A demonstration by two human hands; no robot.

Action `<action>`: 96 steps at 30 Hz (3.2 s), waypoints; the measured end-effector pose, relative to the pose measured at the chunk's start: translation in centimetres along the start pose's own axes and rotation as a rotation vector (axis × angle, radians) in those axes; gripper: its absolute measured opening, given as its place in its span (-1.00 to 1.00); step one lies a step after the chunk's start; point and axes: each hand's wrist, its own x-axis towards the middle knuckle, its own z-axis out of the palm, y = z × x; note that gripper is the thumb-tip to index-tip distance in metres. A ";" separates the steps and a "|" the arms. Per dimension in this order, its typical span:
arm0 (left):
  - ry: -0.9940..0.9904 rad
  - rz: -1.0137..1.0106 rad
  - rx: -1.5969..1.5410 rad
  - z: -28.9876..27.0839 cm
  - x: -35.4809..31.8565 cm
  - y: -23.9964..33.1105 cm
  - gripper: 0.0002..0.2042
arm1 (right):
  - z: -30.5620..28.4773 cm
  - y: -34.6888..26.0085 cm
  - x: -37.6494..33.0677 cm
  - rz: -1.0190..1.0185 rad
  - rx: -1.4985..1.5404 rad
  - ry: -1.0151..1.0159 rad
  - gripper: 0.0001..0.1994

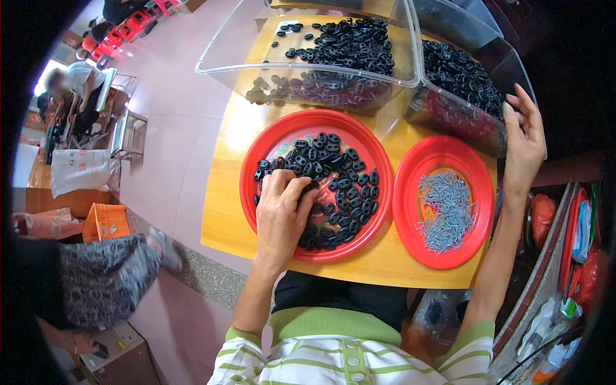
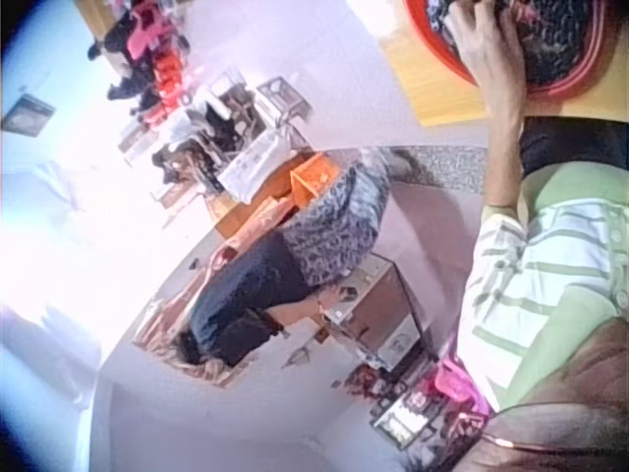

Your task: The person assembles small black plastic components by hand.

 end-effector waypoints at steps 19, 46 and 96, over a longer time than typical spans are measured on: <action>-0.068 -0.047 -0.091 -0.5 -1.3 0.2 -0.79 | -2.4 -3.3 -14.0 0.066 -0.316 -0.678 -0.81; 0.024 0.041 0.037 1.0 -0.6 -0.1 -0.85 | -0.3 -4.5 -14.1 -0.043 -0.417 -0.606 -0.91; -0.218 -0.042 -0.884 -0.8 -4.8 6.8 -0.83 | -1.8 -4.8 -12.5 0.160 -0.311 -0.807 -0.91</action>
